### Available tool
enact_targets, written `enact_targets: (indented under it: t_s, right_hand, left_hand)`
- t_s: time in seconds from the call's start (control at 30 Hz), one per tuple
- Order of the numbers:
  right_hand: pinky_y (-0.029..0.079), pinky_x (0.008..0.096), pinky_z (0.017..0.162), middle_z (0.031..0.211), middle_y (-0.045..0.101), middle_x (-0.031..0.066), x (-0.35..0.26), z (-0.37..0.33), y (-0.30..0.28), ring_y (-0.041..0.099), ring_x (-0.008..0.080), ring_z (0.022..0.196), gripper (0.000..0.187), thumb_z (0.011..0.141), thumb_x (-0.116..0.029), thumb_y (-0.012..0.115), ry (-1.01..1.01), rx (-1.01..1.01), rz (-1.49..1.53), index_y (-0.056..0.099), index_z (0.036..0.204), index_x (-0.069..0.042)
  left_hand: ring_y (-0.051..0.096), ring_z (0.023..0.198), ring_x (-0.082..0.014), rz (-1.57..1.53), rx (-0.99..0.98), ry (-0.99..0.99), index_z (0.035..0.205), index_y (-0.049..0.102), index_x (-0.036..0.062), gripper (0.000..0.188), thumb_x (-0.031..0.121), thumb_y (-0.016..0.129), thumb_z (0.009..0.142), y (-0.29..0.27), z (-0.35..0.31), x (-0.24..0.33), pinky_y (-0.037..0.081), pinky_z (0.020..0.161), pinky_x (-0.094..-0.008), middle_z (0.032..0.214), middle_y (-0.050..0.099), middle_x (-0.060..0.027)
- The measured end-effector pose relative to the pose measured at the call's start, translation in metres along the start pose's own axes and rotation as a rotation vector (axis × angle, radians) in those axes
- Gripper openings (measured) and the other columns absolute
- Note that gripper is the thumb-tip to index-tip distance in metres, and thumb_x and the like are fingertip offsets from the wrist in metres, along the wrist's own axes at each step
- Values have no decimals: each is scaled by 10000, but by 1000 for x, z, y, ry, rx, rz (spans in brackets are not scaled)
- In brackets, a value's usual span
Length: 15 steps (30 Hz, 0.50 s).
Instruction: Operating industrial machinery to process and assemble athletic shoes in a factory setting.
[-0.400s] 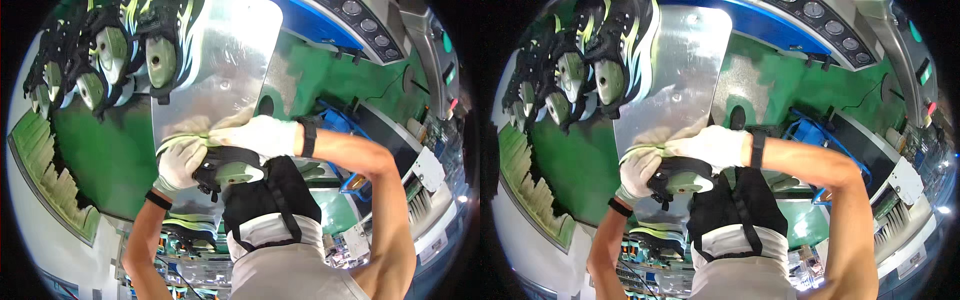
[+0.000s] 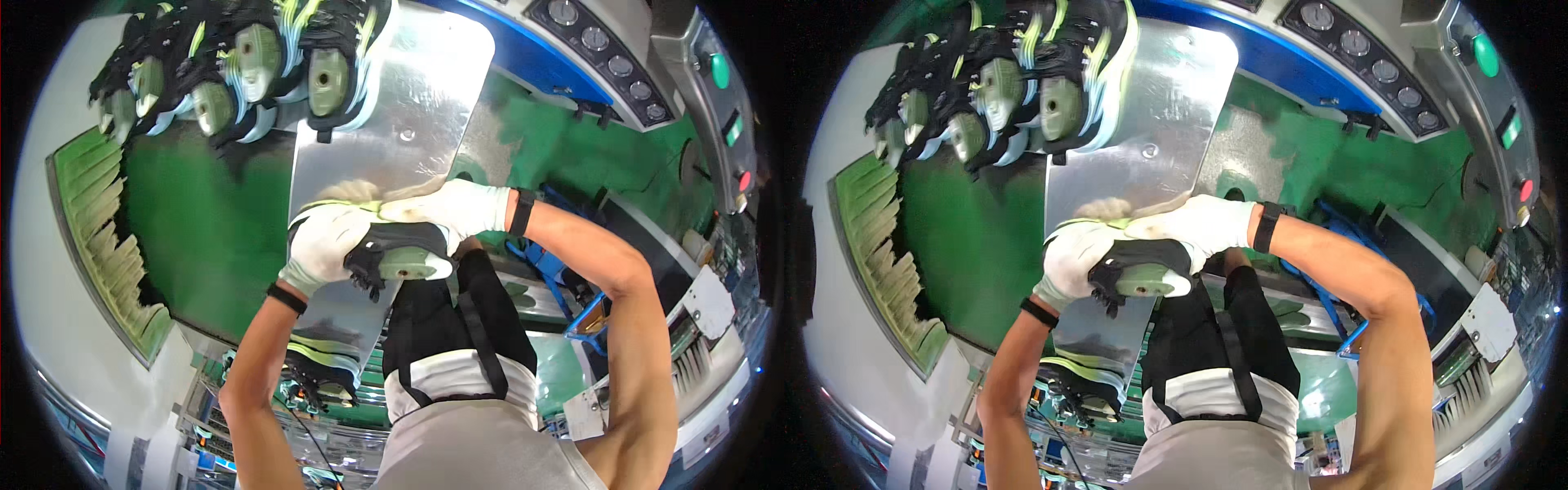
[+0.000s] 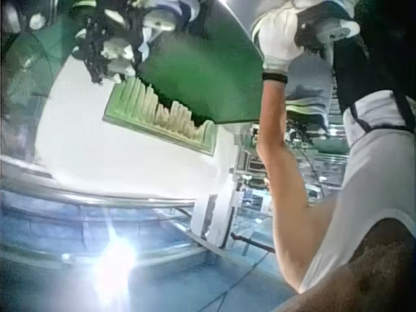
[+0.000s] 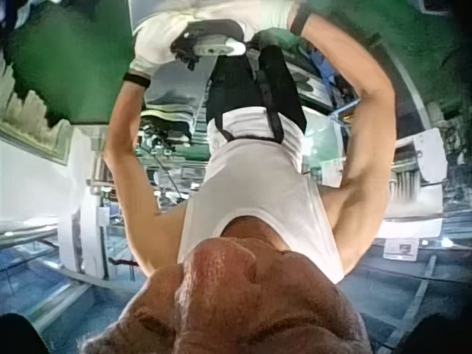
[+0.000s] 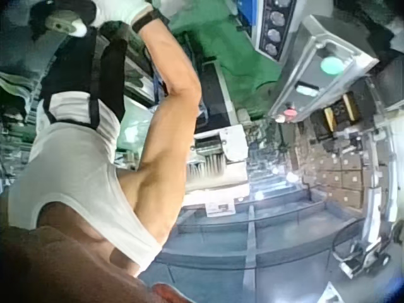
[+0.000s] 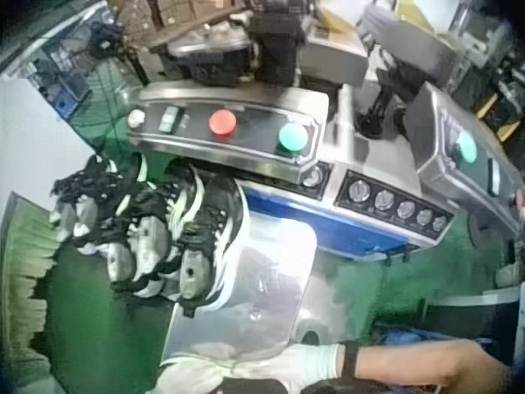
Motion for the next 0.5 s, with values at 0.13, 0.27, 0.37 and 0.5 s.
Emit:
enact_targets:
  t_s: [0.13, 0.27, 0.37, 0.5]
  right_hand:
    - [626, 290, 706, 1088, 766, 78, 1, -15, 12, 737, 122, 804, 520, 1057, -505, 688, -894, 406, -937, 695, 1472, -192]
    - [552, 471, 1096, 1449, 627, 267, 5, -70, 45, 672, 390, 1281, 1040, 840, -406, 893, -775, 475, -1242, 385, 1644, 17]
    - [459, 526, 1178, 1501, 535, 325, -22, -145, 91, 519, 491, 1427, 1040, 747, -312, 933, -815, 477, -972, 407, 1572, 40]
    - [547, 537, 1020, 1263, 666, 283, -96, -192, 154, 654, 469, 1225, 755, 818, -325, 893, -708, 577, -1121, 524, 1404, -23]
  left_hand:
    - [694, 1178, -354, 57, -40, -119, 1302, 694, 102, 594, 297, 832, 759, 0, -9, 5, 528, 1065, -499, 1225, 730, -117]
    - [706, 1101, -391, -31, 29, -198, 1172, 720, 84, 587, 380, 926, 708, -17, -14, 28, 558, 989, -496, 1113, 746, -164]
    - [689, 1067, -410, -88, -46, -365, 1137, 718, 73, 578, 431, 935, 738, -56, -6, 59, 556, 966, -499, 1076, 728, -170]
    - [691, 1051, -394, -61, -148, -265, 1086, 711, 84, 526, 481, 893, 795, -145, 55, 109, 552, 946, -505, 1057, 728, -161]
Point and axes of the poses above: each hand's wrist, its own z-axis towards the middle knuckle, its own y-axis out of the palm, x = y × z, the point moved 5 cm from there along z, towards the middle knuckle
